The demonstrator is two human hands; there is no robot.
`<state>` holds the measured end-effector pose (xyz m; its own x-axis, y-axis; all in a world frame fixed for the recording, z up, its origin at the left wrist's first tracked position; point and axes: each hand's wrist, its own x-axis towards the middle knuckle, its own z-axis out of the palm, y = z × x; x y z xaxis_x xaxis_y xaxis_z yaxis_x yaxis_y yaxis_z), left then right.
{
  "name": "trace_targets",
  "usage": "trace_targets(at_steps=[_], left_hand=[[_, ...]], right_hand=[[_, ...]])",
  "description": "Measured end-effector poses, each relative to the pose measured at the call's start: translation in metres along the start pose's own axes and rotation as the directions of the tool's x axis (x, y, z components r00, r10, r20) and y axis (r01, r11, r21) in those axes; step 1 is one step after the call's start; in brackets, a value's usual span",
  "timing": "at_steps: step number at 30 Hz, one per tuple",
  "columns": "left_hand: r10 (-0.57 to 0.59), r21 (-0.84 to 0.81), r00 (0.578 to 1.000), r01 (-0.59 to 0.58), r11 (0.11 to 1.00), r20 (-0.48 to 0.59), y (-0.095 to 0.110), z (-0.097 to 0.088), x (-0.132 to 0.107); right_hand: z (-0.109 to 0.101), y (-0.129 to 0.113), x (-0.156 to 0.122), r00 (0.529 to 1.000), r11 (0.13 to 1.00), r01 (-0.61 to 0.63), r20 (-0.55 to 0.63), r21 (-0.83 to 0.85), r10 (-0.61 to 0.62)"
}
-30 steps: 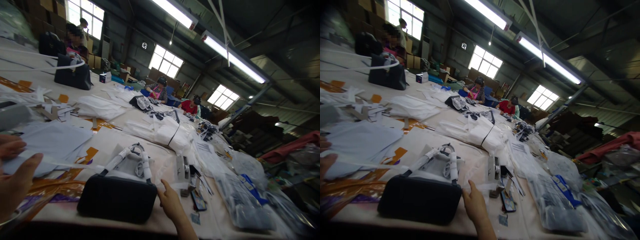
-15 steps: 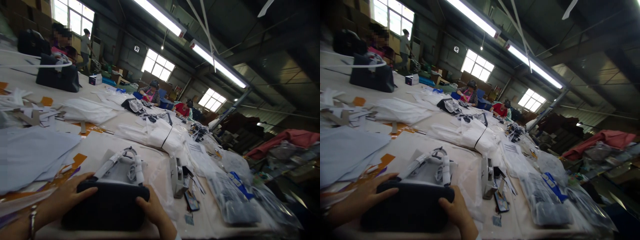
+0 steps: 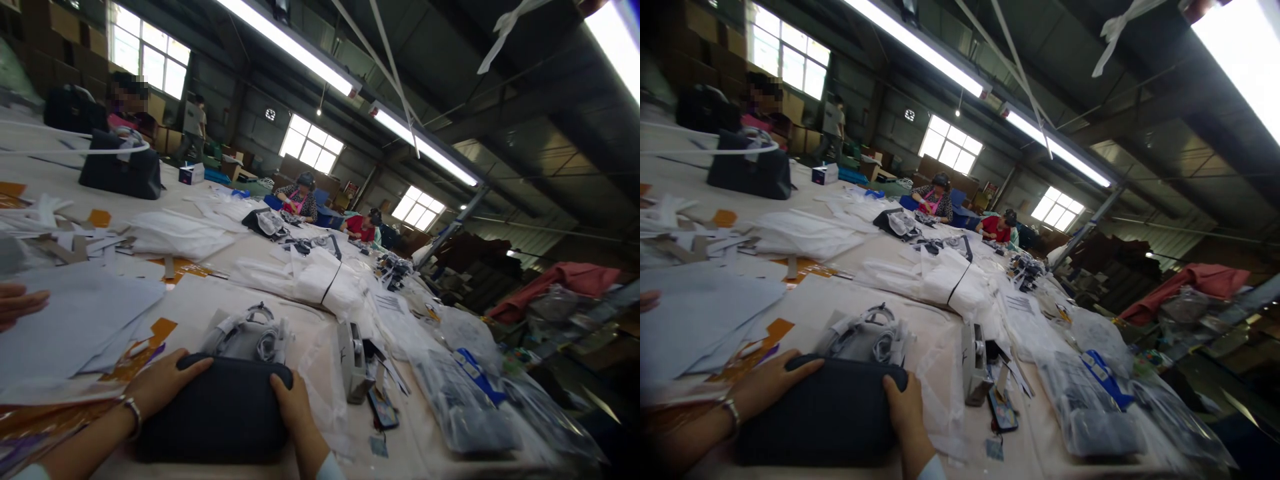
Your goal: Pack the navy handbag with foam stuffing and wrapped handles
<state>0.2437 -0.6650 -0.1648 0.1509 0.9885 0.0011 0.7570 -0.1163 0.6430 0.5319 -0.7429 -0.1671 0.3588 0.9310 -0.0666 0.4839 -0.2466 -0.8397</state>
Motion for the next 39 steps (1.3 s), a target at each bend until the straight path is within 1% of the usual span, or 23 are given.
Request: trace_targets(at_steps=[2,3,6,8,11,14,16,19,21,24,25,26,29,30,31,32,34,35,36,37,38,39], left_hand=[[0.006,-0.017,0.999,-0.005,1.0,0.048,0.0,-0.002,-0.003],[-0.013,-0.028,0.999,0.015,0.999,0.049,0.001,-0.002,-0.005],[-0.128,-0.05,0.991,0.129,0.99,0.03,0.003,-0.002,-0.011],[-0.171,-0.046,0.983,0.174,0.984,0.063,0.005,-0.002,-0.011],[-0.215,-0.036,0.971,0.219,0.975,0.103,0.008,-0.004,-0.005],[-0.246,-0.03,0.961,0.252,0.967,0.13,0.01,-0.006,0.003],[-0.238,-0.021,0.96,0.244,0.97,0.148,0.01,-0.007,0.007],[-0.229,-0.017,0.961,0.234,0.972,0.153,0.008,-0.009,0.01],[-0.218,-0.036,0.959,0.228,0.973,0.179,0.005,-0.011,0.01],[-0.184,-0.066,0.961,0.202,0.977,0.207,0.002,-0.014,0.011],[-0.178,-0.067,0.96,0.196,0.978,0.214,0.0,-0.015,0.011],[-0.179,-0.061,0.958,0.197,0.979,0.222,0.0,-0.015,0.011],[-0.211,-0.014,0.944,0.222,0.975,0.255,0.001,-0.016,0.012],[-0.219,0.015,0.944,0.223,0.975,0.246,0.003,-0.017,0.012],[-0.213,0.052,0.954,0.207,0.977,0.211,0.006,-0.018,0.013],[-0.184,0.094,0.972,0.172,0.981,0.149,0.01,-0.02,0.015],[-0.063,0.17,0.998,0.062,0.983,-0.001,0.021,-0.023,0.022],[0.009,0.186,0.999,0.0,0.983,-0.044,0.027,-0.025,0.028],[0.059,0.177,0.997,-0.05,0.983,-0.045,0.033,-0.027,0.035],[0.075,0.148,0.997,-0.074,0.986,-0.006,0.039,-0.028,0.043],[0.069,0.111,0.996,-0.075,0.991,0.057,0.044,-0.028,0.052],[0.043,0.078,0.992,-0.052,0.996,0.121,0.047,-0.028,0.061]], right_hand=[[0.0,0.002,0.002,1.0,1.0,0.011,0.008,-0.004,-0.011],[0.0,0.002,0.003,0.999,1.0,0.025,0.041,0.014,-0.025],[-0.001,0.004,0.006,0.985,0.996,0.045,0.161,0.079,-0.058],[-0.001,0.003,0.01,0.987,0.998,-0.012,0.163,0.069,0.0],[-0.001,0.001,0.016,0.976,0.982,-0.175,0.144,0.073,0.164],[0.0,-0.004,0.02,0.949,0.952,-0.269,0.207,0.142,0.238],[0.0,-0.009,0.021,0.923,0.916,-0.332,0.276,0.225,0.267],[0.002,-0.018,0.02,0.879,0.823,-0.425,0.387,0.376,0.278],[0.002,-0.025,0.018,0.883,0.793,-0.424,0.396,0.438,0.254],[0.001,-0.033,0.017,0.908,0.79,-0.381,0.356,0.481,0.221],[0.0,-0.035,0.017,0.907,0.786,-0.377,0.367,0.49,0.206],[0.0,-0.037,0.017,0.897,0.776,-0.385,0.399,0.5,0.188],[0.001,-0.036,0.018,0.843,0.719,-0.46,0.51,0.521,0.17],[0.003,-0.034,0.018,0.829,0.703,-0.485,0.529,0.52,0.181],[0.005,-0.031,0.019,0.821,0.689,-0.507,0.534,0.518,0.203],[0.007,-0.028,0.02,0.818,0.678,-0.522,0.529,0.518,0.226],[0.011,-0.021,0.021,0.821,0.663,-0.532,0.513,0.527,0.251],[0.012,-0.018,0.022,0.826,0.658,-0.531,0.499,0.534,0.263],[0.013,-0.015,0.023,0.83,0.653,-0.531,0.486,0.539,0.274],[0.013,-0.013,0.023,0.832,0.648,-0.532,0.477,0.545,0.282],[0.013,-0.012,0.023,0.833,0.643,-0.533,0.473,0.55,0.286],[0.013,-0.011,0.023,0.833,0.639,-0.534,0.472,0.554,0.286]])
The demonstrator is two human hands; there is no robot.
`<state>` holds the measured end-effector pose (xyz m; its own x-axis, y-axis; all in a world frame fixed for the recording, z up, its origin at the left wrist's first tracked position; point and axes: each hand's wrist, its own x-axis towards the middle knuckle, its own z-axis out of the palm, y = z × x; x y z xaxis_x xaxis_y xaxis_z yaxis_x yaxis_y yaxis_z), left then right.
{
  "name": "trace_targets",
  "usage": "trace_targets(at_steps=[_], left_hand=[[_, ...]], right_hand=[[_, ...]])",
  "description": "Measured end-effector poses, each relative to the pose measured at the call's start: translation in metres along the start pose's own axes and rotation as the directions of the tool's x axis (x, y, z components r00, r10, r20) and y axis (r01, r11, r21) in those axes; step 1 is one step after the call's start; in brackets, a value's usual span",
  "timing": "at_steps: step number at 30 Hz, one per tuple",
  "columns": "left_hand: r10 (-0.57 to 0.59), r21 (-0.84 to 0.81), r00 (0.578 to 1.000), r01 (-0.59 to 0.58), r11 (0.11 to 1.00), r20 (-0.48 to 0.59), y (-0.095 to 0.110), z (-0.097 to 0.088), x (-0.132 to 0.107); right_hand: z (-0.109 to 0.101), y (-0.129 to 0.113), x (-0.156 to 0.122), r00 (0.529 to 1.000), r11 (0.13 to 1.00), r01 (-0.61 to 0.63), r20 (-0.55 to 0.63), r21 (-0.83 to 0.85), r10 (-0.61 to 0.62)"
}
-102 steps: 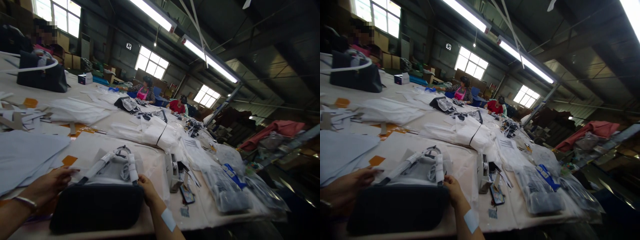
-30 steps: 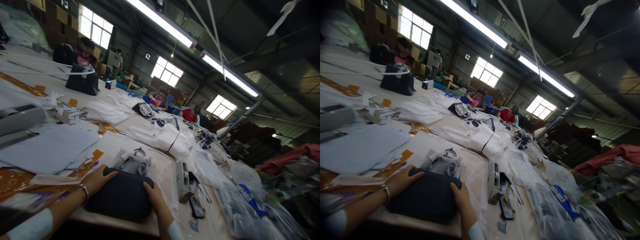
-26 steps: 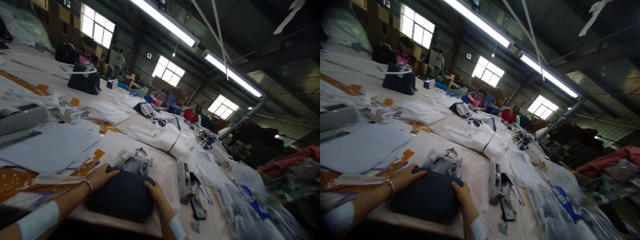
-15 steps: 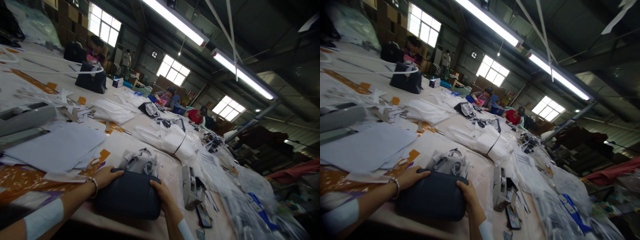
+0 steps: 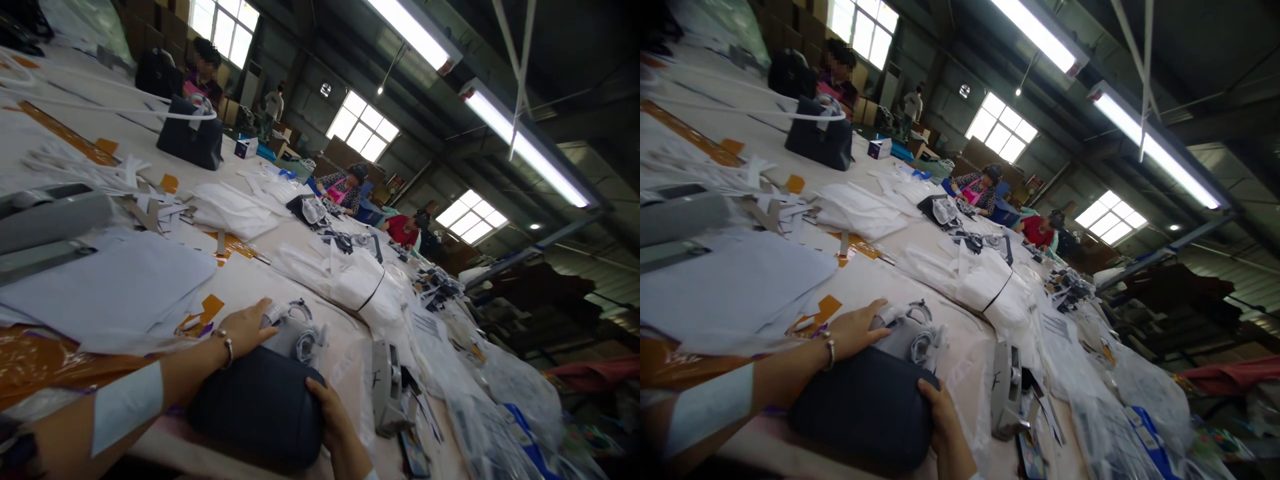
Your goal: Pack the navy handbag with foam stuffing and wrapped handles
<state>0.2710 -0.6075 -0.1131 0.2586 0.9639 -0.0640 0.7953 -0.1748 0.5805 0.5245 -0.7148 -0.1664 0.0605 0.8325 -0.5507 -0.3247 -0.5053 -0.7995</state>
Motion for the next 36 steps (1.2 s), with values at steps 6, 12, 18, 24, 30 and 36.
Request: trace_targets(at_steps=[6,12,18,24,30,36], left_hand=[[-0.098,-0.239,0.961,0.162,0.957,0.26,-0.005,0.009,0.037],[-0.075,-0.013,0.976,0.08,0.997,0.203,-0.002,0.003,0.025],[0.088,0.082,0.986,-0.077,0.994,-0.139,-0.008,0.001,-0.018],[0.025,0.063,0.997,-0.02,0.998,-0.076,-0.035,0.033,-0.046],[0.003,0.165,0.997,0.01,0.986,-0.074,-0.035,0.037,-0.04],[0.271,0.102,0.882,-0.251,0.963,-0.385,-0.003,-0.02,-0.072]], right_hand=[[-0.004,-0.001,-0.003,0.999,0.999,0.029,0.042,0.035,-0.03],[-0.006,0.002,-0.002,0.998,0.998,0.05,0.028,0.035,-0.051],[-0.005,0.002,-0.002,0.999,0.998,0.049,0.012,0.035,-0.049],[0.001,-0.004,-0.005,0.998,0.999,0.034,0.061,0.006,-0.034],[0.003,-0.005,-0.007,0.989,1.0,0.011,0.146,0.002,-0.011],[0.002,0.0,-0.007,0.997,0.998,-0.007,0.071,0.064,0.003]])
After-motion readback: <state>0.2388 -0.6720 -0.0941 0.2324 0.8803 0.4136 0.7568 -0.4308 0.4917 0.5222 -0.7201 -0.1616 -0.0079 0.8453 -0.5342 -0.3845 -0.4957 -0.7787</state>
